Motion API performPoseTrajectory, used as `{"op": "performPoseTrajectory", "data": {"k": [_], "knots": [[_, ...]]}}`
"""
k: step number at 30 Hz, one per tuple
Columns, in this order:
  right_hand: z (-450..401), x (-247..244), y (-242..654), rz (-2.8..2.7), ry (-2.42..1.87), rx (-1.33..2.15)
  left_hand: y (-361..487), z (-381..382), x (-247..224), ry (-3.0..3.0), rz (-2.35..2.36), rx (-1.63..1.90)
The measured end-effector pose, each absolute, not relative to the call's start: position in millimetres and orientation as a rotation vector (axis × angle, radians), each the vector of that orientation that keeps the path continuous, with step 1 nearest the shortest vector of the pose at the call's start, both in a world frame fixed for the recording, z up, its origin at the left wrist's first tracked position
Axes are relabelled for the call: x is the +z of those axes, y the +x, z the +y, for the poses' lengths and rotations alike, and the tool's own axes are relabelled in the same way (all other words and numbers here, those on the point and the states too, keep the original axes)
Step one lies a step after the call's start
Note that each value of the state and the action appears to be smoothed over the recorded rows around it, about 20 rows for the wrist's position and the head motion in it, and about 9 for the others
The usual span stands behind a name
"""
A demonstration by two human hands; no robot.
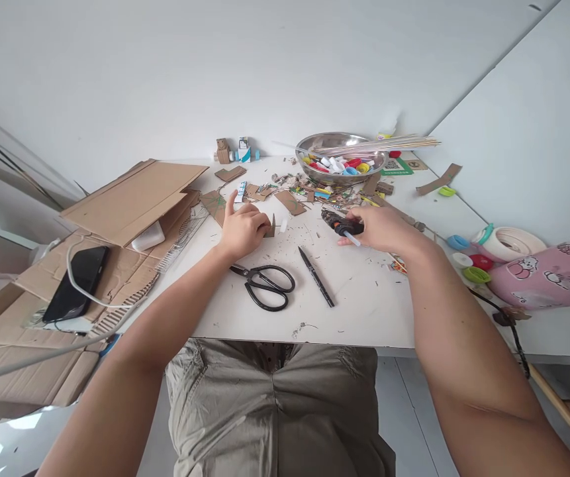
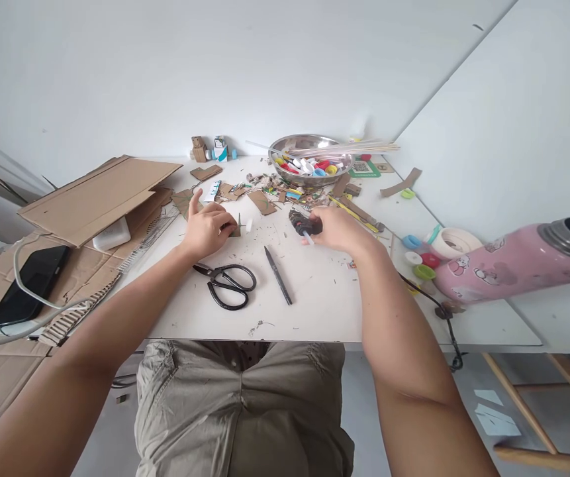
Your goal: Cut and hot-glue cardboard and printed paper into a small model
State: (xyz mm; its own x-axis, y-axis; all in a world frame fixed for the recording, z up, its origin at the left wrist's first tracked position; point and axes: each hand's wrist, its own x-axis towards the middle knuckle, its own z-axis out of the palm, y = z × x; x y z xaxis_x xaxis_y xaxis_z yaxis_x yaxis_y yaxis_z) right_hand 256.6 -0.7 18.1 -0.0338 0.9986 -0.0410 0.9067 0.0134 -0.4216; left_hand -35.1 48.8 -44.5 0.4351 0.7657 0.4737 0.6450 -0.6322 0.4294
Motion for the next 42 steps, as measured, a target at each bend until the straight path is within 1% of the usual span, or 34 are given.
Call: {"op": "performPoseTrajectory", "data": {"k": [5, 8, 10, 14, 17, 21, 25, 31, 34, 38, 42], "knots": [[3, 9, 266, -2.187, -1.777, 0.583, -51, 59, -44, 2.267, 1.314, 1.195], [4, 9, 266, -2.160, -1.870, 0.597, -69, 71, -42, 2.093, 1.409, 1.366], [4, 10, 264, -2.120, -1.937, 0.594, -75, 75, -41, 2.037, 1.419, 1.409], [4, 13, 271, -2.031, -2.025, 0.587, -62, 67, -43, 2.184, 1.370, 1.253], [6, 9, 286, -2.003, -1.999, 0.592, -42, 54, -46, 2.331, 1.295, 1.089], [7, -2, 290, -2.067, -1.813, 0.409, -27, 49, -51, 2.386, 1.228, 0.953], [2, -16, 256, -2.075, -1.543, 0.249, -25, 50, -54, 2.402, 1.230, 0.922], [-7, -32, 210, -2.227, -1.373, 0.337, -36, 48, -50, 2.449, 1.333, 0.833], [-3, -37, 203, -2.204, -1.360, 0.354, -50, 52, -42, 2.407, 1.389, 0.704], [10, -42, 195, -2.150, -1.424, 0.401, -64, 59, -30, 2.273, 1.375, 0.512], [19, -41, 184, -2.185, -1.539, 0.517, -66, 63, -31, 2.230, 1.326, 0.493]]}}
